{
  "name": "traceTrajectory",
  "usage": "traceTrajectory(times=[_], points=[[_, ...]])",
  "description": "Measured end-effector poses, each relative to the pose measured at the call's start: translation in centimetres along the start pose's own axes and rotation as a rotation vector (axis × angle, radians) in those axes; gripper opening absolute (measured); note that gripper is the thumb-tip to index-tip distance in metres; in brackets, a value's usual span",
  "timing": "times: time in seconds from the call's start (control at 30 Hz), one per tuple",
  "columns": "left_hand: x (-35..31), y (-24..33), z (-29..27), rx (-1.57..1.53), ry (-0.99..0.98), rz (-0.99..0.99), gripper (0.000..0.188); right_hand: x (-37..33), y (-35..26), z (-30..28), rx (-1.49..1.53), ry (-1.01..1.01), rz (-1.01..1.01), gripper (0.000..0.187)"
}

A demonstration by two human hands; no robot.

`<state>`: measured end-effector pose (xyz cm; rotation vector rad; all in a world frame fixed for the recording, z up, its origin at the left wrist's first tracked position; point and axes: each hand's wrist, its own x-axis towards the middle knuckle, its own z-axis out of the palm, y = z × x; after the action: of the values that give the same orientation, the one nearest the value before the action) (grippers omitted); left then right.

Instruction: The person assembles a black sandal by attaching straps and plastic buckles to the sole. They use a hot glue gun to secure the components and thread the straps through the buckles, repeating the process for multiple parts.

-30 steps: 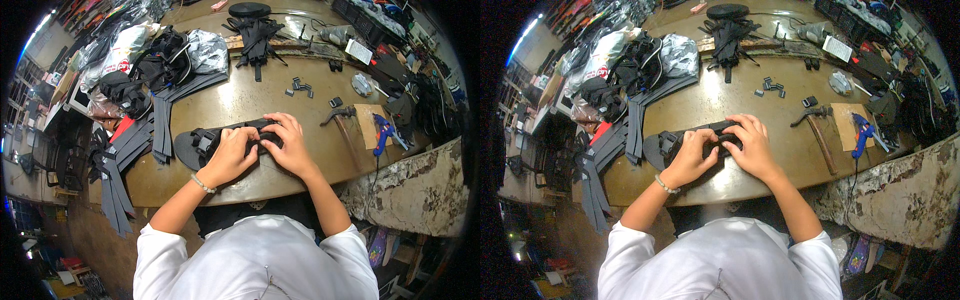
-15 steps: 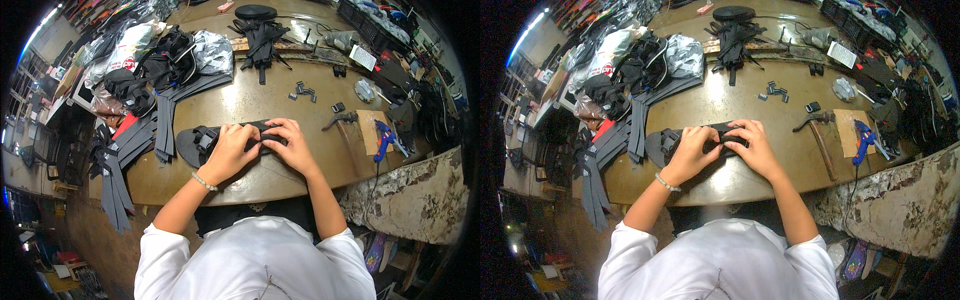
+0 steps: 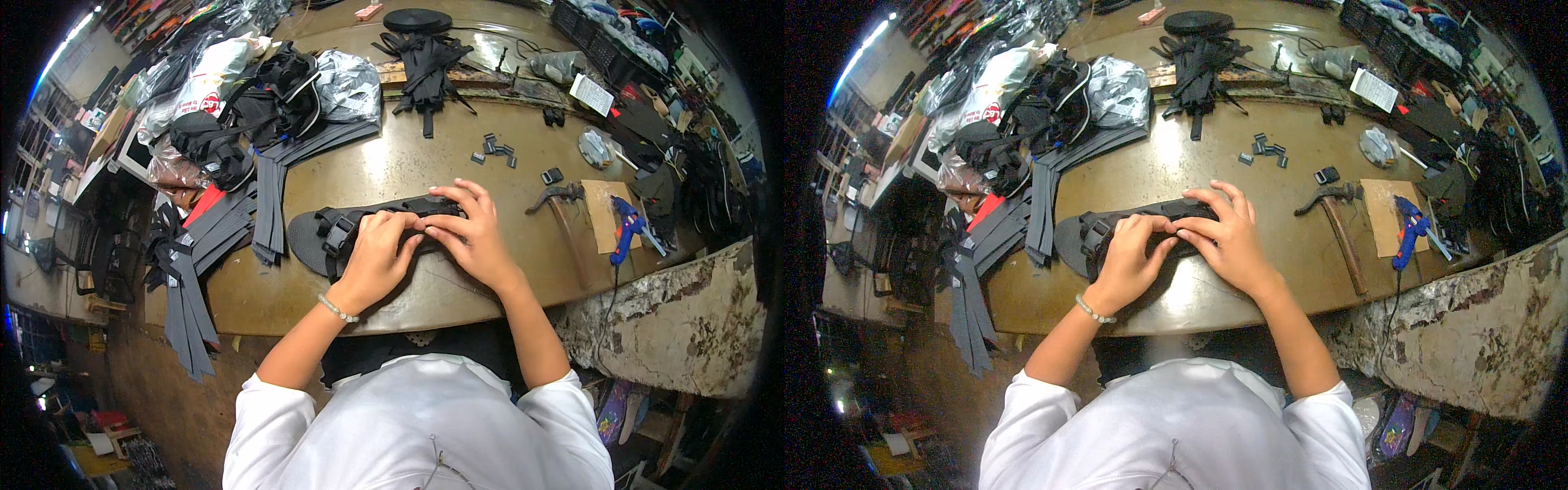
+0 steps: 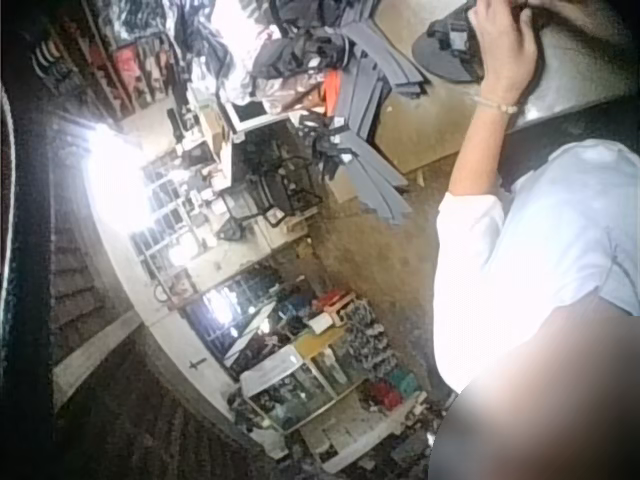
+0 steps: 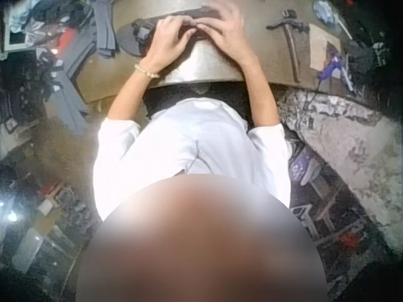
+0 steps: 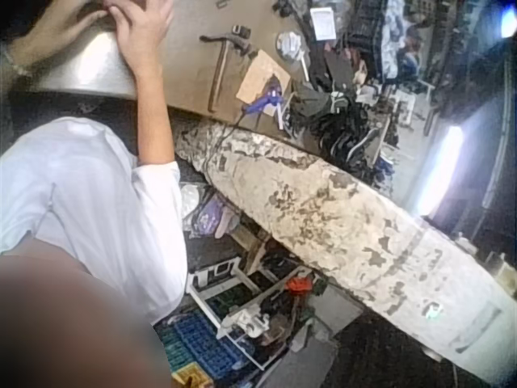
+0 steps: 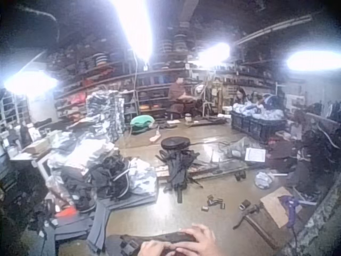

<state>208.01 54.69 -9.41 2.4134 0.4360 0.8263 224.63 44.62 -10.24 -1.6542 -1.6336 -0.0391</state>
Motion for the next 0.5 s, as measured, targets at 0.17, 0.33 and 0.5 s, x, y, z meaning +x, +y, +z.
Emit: traceTrajectory(times=[0.17,0.33,0.5], points=[[-0.3,-0.1,1.0,-0.027,0.063,0.006,0.016,-0.4,0.8,0.0,0.138,0.076,0.082,0.011],[0.0,-0.3,-0.3,-0.264,-0.015,-0.153,0.018,-0.5,0.3,0.3,0.211,0.035,0.104,0.013],[1.0,-0.5,-1.9,-0.184,-0.184,-0.118,0.021,-0.4,0.2,0.5,0.285,0.048,0.128,0.013]])
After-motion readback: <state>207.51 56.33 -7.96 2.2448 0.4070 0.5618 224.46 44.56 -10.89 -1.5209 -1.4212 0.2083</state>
